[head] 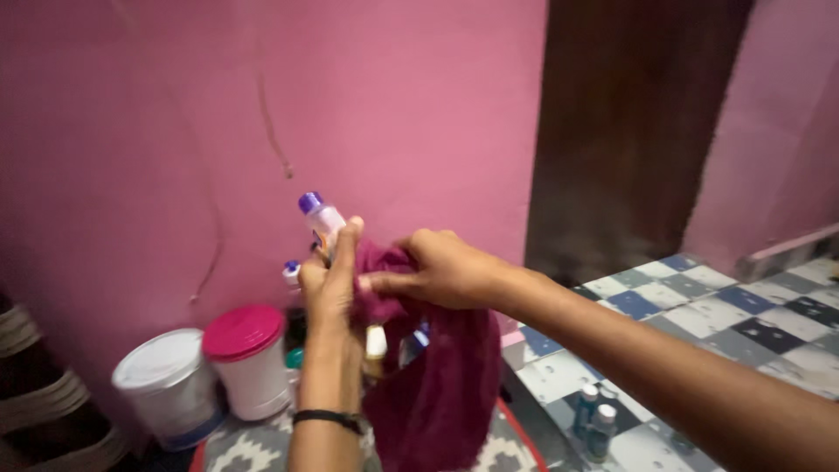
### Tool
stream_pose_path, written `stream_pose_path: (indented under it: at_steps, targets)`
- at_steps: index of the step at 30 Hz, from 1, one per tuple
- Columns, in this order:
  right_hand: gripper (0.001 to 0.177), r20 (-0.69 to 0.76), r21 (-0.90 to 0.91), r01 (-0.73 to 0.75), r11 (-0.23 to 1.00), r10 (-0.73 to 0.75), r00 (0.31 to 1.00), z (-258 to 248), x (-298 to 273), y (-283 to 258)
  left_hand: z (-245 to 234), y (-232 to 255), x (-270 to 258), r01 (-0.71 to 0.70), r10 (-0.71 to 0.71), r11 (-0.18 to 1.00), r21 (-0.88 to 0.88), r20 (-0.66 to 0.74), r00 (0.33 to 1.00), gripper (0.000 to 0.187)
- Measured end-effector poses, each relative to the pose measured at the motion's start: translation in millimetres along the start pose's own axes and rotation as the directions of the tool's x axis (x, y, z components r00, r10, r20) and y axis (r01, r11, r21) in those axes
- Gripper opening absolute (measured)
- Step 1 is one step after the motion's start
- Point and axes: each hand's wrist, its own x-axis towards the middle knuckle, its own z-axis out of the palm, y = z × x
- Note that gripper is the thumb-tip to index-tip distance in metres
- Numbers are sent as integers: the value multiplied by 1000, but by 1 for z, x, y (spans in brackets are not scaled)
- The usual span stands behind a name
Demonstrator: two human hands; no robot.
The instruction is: The person wipes several small bottles and a scrubbing brush with a pink cloth. They handle each item one at a time, rubbing the cloth over the surfaces and then placing the items back on the tiled floor.
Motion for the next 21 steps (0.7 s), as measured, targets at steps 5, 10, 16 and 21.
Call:
stream_pose_path:
  at_steps: [5, 10, 16, 21]
  targets:
    - [48, 172, -322, 163, 933, -112, 979, 73, 33, 27, -121, 12, 34, 83, -107, 846, 526, 17, 994, 37]
    - [57, 260, -330, 109, 938, -20, 965, 132, 61, 52, -231, -18, 76, 55, -182, 527, 848, 50, 982, 36]
    - [58, 346, -301, 95, 949, 16, 938, 187, 74, 58, -325, -50, 92, 412, -411, 379, 829, -249, 877, 50]
    - [58, 436, -260, 74, 963, 49, 899, 216, 81, 57, -343, -68, 95, 349, -391, 300, 888, -219, 894, 62]
